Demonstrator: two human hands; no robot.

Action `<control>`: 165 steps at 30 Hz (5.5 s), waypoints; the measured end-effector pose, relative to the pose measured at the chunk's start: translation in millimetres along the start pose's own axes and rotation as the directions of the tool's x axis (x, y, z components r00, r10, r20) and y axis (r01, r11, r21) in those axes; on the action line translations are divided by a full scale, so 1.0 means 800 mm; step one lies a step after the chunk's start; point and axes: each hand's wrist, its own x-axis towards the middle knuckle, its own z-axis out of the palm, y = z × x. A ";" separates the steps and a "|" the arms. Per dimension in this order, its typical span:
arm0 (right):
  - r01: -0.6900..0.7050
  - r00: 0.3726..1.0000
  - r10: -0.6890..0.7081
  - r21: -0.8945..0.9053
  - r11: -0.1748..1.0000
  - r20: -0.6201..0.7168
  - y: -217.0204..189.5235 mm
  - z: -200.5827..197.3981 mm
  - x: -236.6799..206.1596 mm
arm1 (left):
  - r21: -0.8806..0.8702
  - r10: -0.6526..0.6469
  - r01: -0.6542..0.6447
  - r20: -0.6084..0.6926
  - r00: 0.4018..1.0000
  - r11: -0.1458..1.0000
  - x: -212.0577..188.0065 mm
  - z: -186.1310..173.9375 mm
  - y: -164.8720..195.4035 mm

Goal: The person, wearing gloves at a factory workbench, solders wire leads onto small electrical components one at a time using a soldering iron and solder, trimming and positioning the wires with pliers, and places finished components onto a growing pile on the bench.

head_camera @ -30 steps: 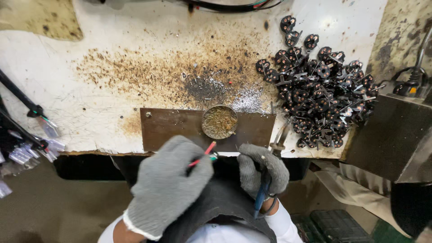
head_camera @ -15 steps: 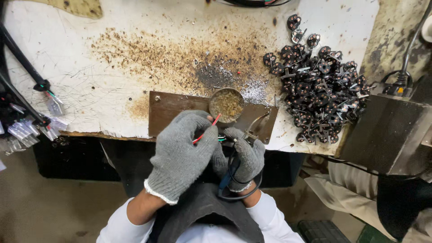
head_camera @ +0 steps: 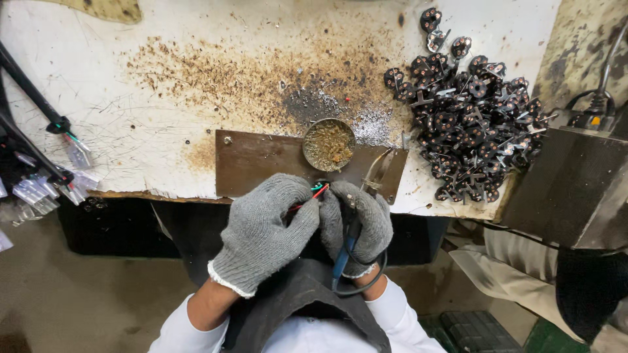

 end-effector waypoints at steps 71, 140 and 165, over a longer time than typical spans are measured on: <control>-0.121 0.988 0.147 0.394 0.911 -0.036 0.072 -0.056 -0.043 | 0.182 -0.002 -0.037 0.208 0.978 0.983 0.014 0.004 0.000; 0.299 0.951 -0.311 -0.271 0.915 0.001 -0.006 -0.038 0.158 | 0.140 0.103 -0.106 0.032 0.994 0.984 0.005 0.014 -0.007; 0.148 0.988 -0.151 -0.128 0.981 -0.016 0.015 -0.037 0.017 | 0.268 0.006 0.001 -0.025 1.000 0.964 -0.014 -0.020 0.002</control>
